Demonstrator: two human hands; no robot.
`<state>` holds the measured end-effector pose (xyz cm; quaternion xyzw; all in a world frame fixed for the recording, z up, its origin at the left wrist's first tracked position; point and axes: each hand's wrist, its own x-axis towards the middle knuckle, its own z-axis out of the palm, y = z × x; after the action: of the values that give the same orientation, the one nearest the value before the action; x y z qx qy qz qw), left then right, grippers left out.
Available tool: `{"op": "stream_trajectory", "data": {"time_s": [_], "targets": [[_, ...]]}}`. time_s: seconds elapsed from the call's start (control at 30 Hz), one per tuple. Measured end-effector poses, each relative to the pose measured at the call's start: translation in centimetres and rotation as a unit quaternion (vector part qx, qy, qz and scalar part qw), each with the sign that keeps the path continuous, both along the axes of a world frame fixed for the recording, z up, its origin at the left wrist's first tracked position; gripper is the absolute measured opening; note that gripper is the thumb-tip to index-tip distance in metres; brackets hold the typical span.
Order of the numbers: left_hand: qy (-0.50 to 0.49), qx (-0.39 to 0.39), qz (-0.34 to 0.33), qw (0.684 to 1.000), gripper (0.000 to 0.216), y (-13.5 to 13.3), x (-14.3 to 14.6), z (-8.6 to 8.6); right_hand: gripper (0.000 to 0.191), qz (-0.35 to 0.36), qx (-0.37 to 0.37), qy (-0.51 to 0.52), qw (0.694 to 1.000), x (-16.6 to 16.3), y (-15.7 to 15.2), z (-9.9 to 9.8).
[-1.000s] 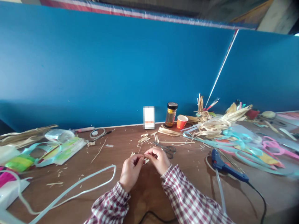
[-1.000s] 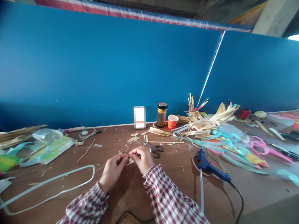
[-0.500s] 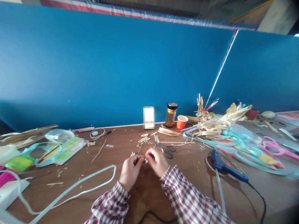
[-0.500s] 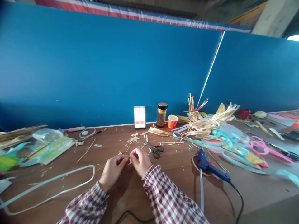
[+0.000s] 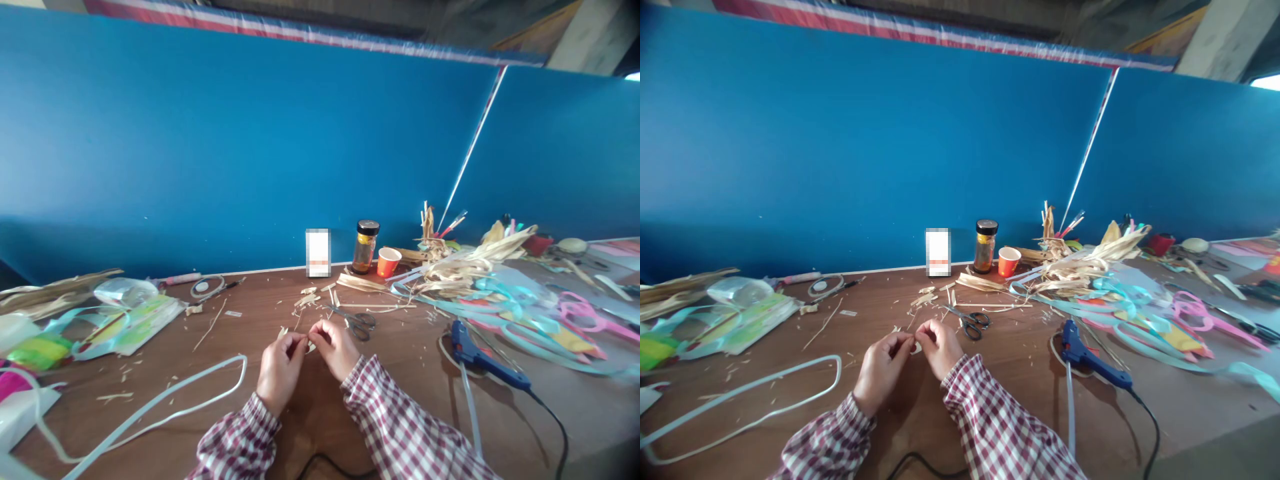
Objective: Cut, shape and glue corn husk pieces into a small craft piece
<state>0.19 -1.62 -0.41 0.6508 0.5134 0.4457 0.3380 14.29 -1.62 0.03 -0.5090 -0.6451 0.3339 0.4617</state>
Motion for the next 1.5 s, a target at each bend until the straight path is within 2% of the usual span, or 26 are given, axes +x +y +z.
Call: {"op": "stream_trajectory", "data": {"time_s": [0.23, 0.37, 0.5, 0.67, 0.87, 1.1, 1.27, 1.4, 1.5], "targets": [[-0.005, -0.009, -0.002, 1.000, 0.024, 0.3, -0.3, 0.0, 0.014, -0.015, 0.017, -0.025, 0.999, 0.4, 0.4, -0.3], [0.098, 0.016, 0.044, 0.994, 0.022, 0.7, -1.3, 0.1, 0.015, -0.045, 0.026, -0.029, 0.998, 0.9, 0.7, -0.3], [0.211, 0.026, 0.029, 0.977, 0.014, 0.8, -1.7, -0.4, 0.015, -0.053, 0.030, -0.025, 0.998, 1.0, 0.7, -0.3], [0.247, 0.023, 0.023, 0.969, 0.009, 0.4, -1.2, -0.8, 0.014, -0.059, 0.028, -0.017, 0.998, 0.8, 0.7, -0.7], [0.299, -0.022, -0.001, 0.954, 0.005, 0.3, -0.9, -0.6, 0.015, -0.044, 0.041, -0.007, 0.998, 0.7, 0.5, -0.6], [0.307, -0.020, 0.015, 0.951, 0.015, 0.4, -0.8, -0.5, 0.015, -0.032, 0.047, 0.001, 0.998, 0.5, 0.4, -0.4], [0.329, -0.020, 0.003, 0.944, 0.009, 0.2, -0.8, -0.5, 0.016, -0.033, 0.042, -0.002, 0.999, 0.5, 0.3, -0.5], [0.299, -0.002, 0.002, 0.954, 0.006, 0.3, -0.9, -0.5, 0.016, -0.037, 0.039, -0.007, 0.999, 0.5, 0.3, -0.2], [0.218, -0.005, 0.004, 0.976, 0.007, 0.6, -0.9, -0.8, 0.015, -0.043, 0.052, -0.011, 0.998, 0.5, 0.3, -0.1]]}}
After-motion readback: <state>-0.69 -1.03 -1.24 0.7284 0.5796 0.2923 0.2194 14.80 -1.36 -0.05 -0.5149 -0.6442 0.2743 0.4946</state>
